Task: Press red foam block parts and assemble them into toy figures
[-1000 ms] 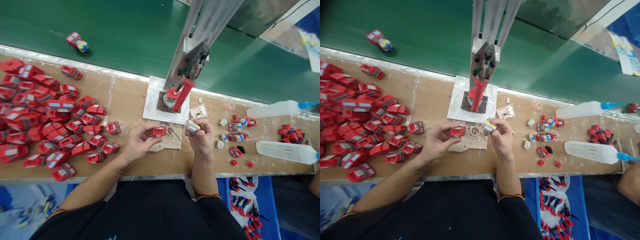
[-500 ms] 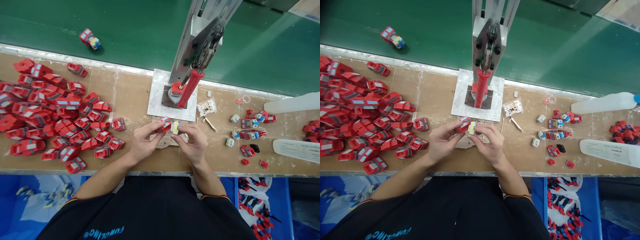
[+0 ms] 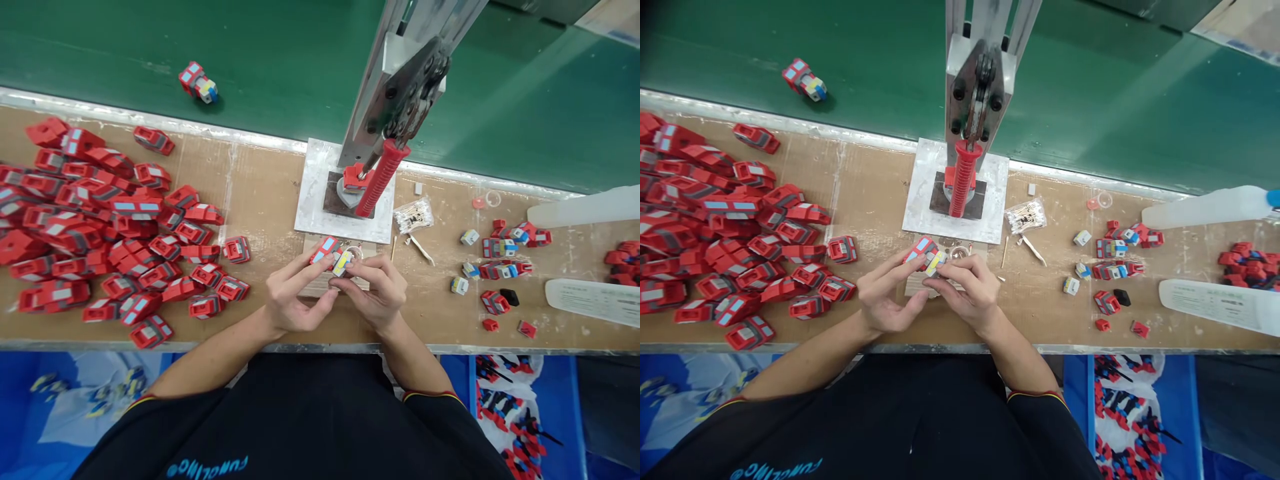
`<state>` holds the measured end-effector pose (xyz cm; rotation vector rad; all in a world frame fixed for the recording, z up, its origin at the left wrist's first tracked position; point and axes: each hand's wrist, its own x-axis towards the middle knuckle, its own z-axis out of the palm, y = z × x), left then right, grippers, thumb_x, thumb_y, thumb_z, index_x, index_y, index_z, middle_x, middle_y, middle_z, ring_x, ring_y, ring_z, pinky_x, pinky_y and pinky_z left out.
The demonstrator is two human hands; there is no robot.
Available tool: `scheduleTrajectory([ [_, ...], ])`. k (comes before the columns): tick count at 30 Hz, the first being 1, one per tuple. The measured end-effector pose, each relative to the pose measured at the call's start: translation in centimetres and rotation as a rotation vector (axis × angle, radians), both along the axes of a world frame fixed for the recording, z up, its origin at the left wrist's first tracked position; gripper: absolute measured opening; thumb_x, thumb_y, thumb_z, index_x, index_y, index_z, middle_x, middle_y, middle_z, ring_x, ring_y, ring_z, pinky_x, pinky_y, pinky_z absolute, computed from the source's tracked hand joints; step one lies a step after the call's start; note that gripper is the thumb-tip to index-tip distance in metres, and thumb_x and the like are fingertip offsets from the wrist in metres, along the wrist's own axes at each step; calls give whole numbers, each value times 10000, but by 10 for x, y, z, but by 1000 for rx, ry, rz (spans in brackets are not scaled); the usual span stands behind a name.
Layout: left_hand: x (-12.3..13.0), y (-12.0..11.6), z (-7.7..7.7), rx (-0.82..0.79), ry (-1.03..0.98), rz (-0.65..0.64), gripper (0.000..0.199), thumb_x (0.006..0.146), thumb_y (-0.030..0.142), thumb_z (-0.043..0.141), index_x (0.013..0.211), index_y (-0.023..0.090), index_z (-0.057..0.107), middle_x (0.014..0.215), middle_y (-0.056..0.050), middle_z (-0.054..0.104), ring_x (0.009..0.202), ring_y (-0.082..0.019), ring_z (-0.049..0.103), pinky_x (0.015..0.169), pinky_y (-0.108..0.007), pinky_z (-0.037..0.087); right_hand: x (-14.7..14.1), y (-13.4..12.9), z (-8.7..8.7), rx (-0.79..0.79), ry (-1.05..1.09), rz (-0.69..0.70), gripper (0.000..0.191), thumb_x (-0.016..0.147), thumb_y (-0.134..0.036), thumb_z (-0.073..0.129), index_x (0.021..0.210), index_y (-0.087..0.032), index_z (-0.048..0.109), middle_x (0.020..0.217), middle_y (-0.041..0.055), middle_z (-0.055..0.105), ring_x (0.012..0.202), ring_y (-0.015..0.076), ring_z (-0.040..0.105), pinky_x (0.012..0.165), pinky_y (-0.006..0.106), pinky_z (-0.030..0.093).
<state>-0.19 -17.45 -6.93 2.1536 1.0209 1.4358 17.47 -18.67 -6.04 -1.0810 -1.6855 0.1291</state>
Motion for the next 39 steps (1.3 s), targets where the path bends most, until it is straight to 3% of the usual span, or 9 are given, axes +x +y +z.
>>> scheduleTrajectory([
  [6,3,-1,-9,-53,-176,25,407,915,307,831,1296,198,740,1236,-111,824,1108,-247,824,966,-323,695,0,-2,1,49,-55,26,334,946,-237,805,1264,-304,728,848,13,775,697,158,763,584,269,667],
  [11,-5,7,-21,-235,-320,4,296,911,304,848,1173,185,774,1161,-118,831,1060,-241,830,921,-327,699,5,-1,5,14,-127,214,536,977,-108,705,1476,-287,630,1011,56,822,913,193,825,755,308,721],
  [13,-9,10,-20,-219,-375,-58,410,895,293,870,1273,203,738,1209,-114,820,1092,-241,824,935,-322,698,10,-1,5,-25,-44,288,580,980,-172,728,1529,-297,590,1111,76,818,999,216,815,804,345,722],
  [18,-11,7,-9,-120,-374,-349,809,910,293,868,1613,279,467,1350,-121,780,1192,-254,799,986,-329,695,21,0,7,-251,156,358,711,987,-583,672,1617,-313,484,1448,140,707,1249,286,737,906,429,701],
  [22,-11,4,-4,-136,-328,-387,735,943,288,830,1600,240,504,1363,-143,776,1231,-255,783,1034,-324,675,20,1,11,-299,103,459,637,1007,-593,617,1570,-308,530,1354,128,770,1257,291,751,1026,482,666],
  [28,-11,5,3,-75,-296,-375,656,930,265,838,1533,180,594,1311,-171,795,1207,-273,793,1023,-328,681,13,-6,10,-320,176,402,557,1010,-599,612,1473,-288,613,1302,129,796,1188,289,777,989,470,672],
  [35,-17,9,4,-12,-196,-330,613,966,278,784,1541,214,580,1278,-164,807,1188,-281,800,967,-351,700,12,-5,6,-447,265,427,533,1008,-616,613,1407,-263,637,1273,149,790,1136,282,779,964,446,667],
  [39,-9,8,-3,-139,-286,-340,659,918,378,845,1511,209,611,1271,-178,799,1163,-290,806,995,-356,679,2,-3,0,-374,318,375,505,1009,-610,616,1386,-275,639,1238,130,777,1095,256,764,916,401,660],
])
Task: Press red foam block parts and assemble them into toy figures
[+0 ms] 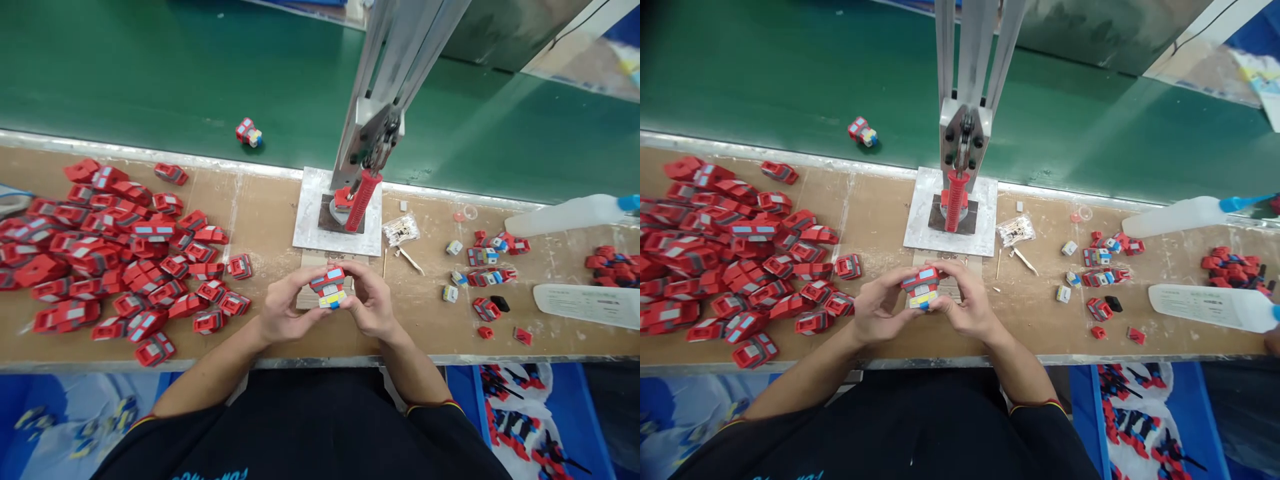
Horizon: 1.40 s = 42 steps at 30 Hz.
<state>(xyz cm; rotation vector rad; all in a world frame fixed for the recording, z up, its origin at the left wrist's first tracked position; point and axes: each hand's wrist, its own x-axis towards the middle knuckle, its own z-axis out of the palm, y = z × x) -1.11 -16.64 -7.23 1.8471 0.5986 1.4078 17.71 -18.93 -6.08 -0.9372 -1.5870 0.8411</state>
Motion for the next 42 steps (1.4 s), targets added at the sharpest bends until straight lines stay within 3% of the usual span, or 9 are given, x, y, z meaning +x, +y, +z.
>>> scheduleTrajectory([
  [6,-6,9,12,-208,-65,-66,719,862,426,898,1487,204,619,1181,-148,812,1015,-236,823,908,-305,678,5,2,14,42,-79,-51,452,1045,-581,571,1380,-279,608,1252,112,716,1105,228,709,863,358,642],
  [9,-32,43,36,-133,232,-146,760,852,416,902,1518,205,604,1227,-153,802,1016,-231,805,937,-330,669,30,12,28,95,-182,-93,437,1074,-566,509,1400,-287,589,1372,132,652,1170,231,678,862,372,640],
  [13,-39,111,64,63,744,-257,563,795,332,911,1327,242,749,1656,-185,506,1425,-357,617,1141,-482,562,49,45,32,95,-375,-57,443,1061,-571,541,1408,-306,615,1468,142,607,1364,276,592,917,410,633],
  [18,3,164,78,127,1183,-424,503,777,280,844,1272,234,771,1637,-154,472,1037,-237,736,967,-366,588,45,73,44,68,-464,121,422,1081,-568,504,1227,-248,737,1082,84,741,970,197,709,857,382,633],
  [24,17,177,79,163,1232,-388,614,745,271,826,1353,251,740,1405,-104,604,1059,-239,674,923,-309,523,58,72,117,239,-233,322,492,1091,-627,436,1425,-339,655,1095,22,806,917,152,776,780,315,644],
  [30,8,177,83,138,1204,-398,561,778,252,821,1336,282,763,1408,-101,618,1082,-234,682,968,-327,519,54,146,183,430,-232,-61,696,1048,-764,282,1609,-386,447,1483,-1,660,1252,171,732,867,313,624],
  [33,-7,169,87,124,1130,-385,538,777,241,843,1309,290,780,1422,-100,636,1100,-242,709,988,-346,552,61,145,165,476,-242,-166,637,1058,-655,507,1634,-411,390,1534,32,629,1215,180,735,866,312,642],
  [39,-32,144,81,-43,586,-601,549,753,369,946,1280,320,799,1329,-117,737,1188,-287,753,990,-422,646,76,77,60,255,-156,-137,391,1001,-368,688,1380,-287,635,1223,72,734,997,180,733,752,301,651],
  [42,-23,133,72,-224,380,-726,600,720,422,980,1277,285,803,1322,-156,741,1136,-289,789,928,-427,682,69,55,33,135,-198,-25,535,923,-411,805,1402,-266,615,1276,100,729,1034,199,742,764,314,652],
])
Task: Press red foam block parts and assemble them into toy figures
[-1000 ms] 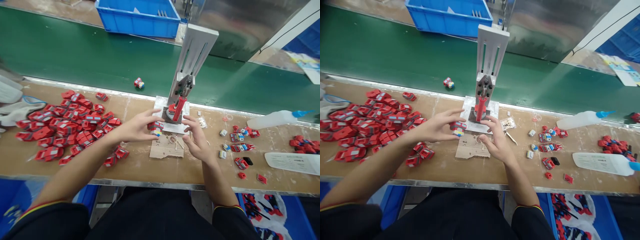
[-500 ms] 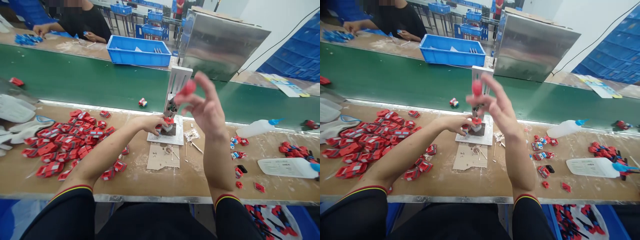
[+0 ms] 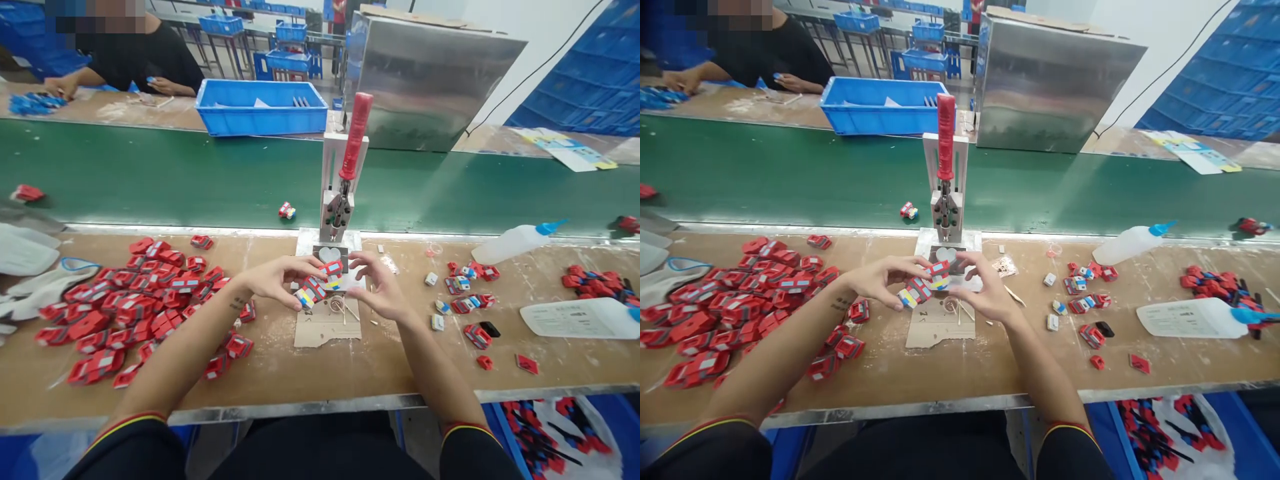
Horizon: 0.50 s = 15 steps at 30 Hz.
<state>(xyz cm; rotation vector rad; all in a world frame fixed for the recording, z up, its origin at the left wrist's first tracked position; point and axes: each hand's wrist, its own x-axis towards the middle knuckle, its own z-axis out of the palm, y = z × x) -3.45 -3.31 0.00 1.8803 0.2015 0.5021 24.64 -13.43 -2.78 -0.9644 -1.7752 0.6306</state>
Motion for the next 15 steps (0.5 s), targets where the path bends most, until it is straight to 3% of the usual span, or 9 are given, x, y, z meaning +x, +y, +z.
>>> scheduleTrajectory([
  [3,14,-8,-4,-65,-20,-45,604,694,409,997,1256,285,813,1296,-157,752,1104,-289,800,911,-422,690,-8,-7,-6,30,-2,75,692,863,-468,872,1460,-278,578,1379,131,696,1181,234,730,841,344,668],
  [6,22,-12,2,-23,-11,-66,594,699,402,991,1256,297,815,1290,-146,752,1120,-288,789,927,-416,687,-9,-4,-2,96,9,100,660,838,-510,883,1394,-269,622,1309,117,724,1214,238,724,923,371,666],
  [9,23,-15,14,61,-9,-44,564,730,370,974,1267,316,811,1312,-135,743,1153,-284,774,948,-404,681,-4,4,13,153,8,204,571,871,-508,850,1345,-266,644,1205,80,759,1126,202,747,950,369,660],
  [12,20,-21,25,120,-75,12,617,748,336,968,1334,338,775,1332,-137,742,1161,-291,772,932,-400,688,4,15,33,198,1,289,498,894,-441,848,1325,-275,663,1232,76,769,1175,202,746,1012,401,649],
  [15,18,-32,29,78,-201,105,857,734,326,986,1512,362,628,1339,-147,745,1012,-253,801,838,-358,699,15,24,44,229,111,208,513,852,-483,881,1284,-293,680,1249,72,767,1198,218,747,1010,422,655],
])
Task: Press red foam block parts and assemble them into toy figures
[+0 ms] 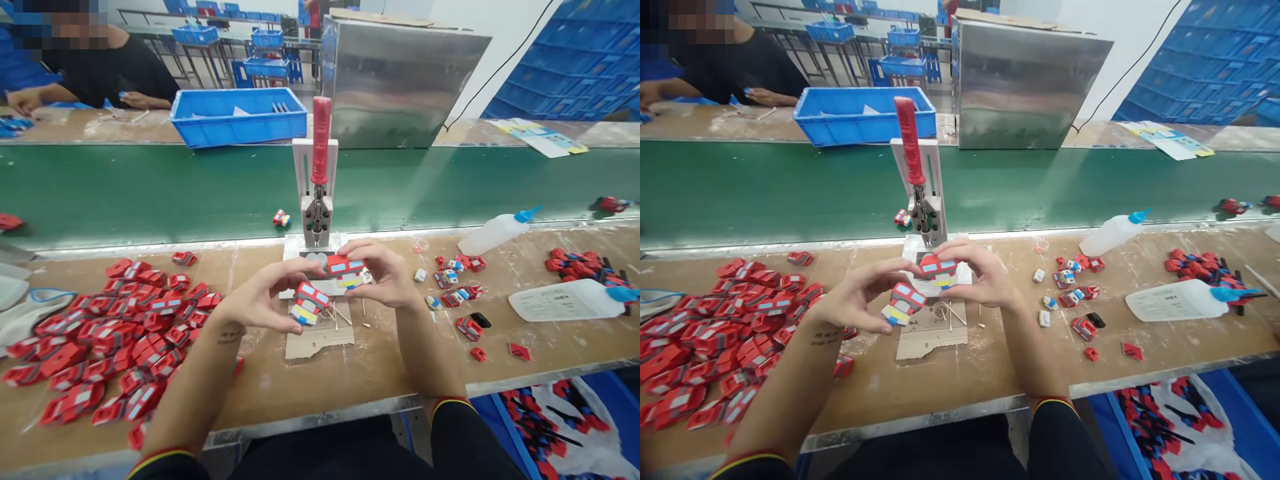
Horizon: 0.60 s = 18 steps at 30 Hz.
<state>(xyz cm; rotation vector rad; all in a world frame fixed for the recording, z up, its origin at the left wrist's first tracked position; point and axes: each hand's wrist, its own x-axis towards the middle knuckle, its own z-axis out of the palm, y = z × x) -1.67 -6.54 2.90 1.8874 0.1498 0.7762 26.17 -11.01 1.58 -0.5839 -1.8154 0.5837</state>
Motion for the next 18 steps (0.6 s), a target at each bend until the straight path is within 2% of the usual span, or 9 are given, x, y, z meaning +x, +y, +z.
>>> scheduleTrajectory([
  [3,1,-11,-3,-69,-160,110,927,733,363,993,1555,364,564,1218,-123,786,871,-209,799,727,-284,680,17,6,-8,-60,200,-106,642,789,-616,890,1301,-313,647,1256,67,763,1106,215,769,892,382,676],
  [5,3,-13,-6,-154,-239,205,804,770,407,965,1496,345,627,1111,-108,814,852,-214,810,690,-262,669,30,9,-16,-137,365,-138,736,786,-722,836,1358,-323,601,1230,65,772,996,200,780,757,337,665],
  [7,7,-11,-7,-283,-307,334,672,741,447,971,1359,329,732,1015,-89,833,804,-217,812,625,-240,650,43,11,-20,-217,574,-145,721,825,-777,759,1366,-329,594,1175,50,789,919,184,777,661,296,632],
  [9,12,-6,-6,-465,-354,498,606,605,480,1022,1142,285,820,911,-71,833,699,-205,785,516,-211,601,54,12,-14,-290,815,-130,586,877,-751,722,1283,-334,654,1104,22,807,868,163,770,618,263,605],
  [11,18,-1,0,-675,-380,685,624,409,490,1059,936,237,838,807,-53,812,604,-187,735,430,-195,545,62,12,-2,-352,1063,-97,433,938,-688,692,1174,-326,714,1043,7,821,802,143,753,584,239,584],
  [14,24,1,10,-910,-391,920,710,165,485,1047,774,205,813,705,-22,766,556,-150,677,406,-181,530,66,10,16,-420,1313,-39,385,1009,-651,604,1140,-317,744,1008,15,831,710,129,705,526,227,556],
  [16,25,0,16,-966,-380,1001,740,89,495,1024,731,204,802,663,2,737,564,-129,658,439,-170,558,64,9,21,-452,1379,-19,408,1016,-661,582,1171,-320,744,1006,21,830,687,130,676,505,229,546],
  [18,24,-1,17,-972,-370,1029,712,102,515,1007,712,214,799,631,21,716,564,-110,634,456,-155,566,62,8,21,-477,1396,-16,413,992,-670,617,1176,-323,744,1018,23,828,697,136,663,502,230,547],
])
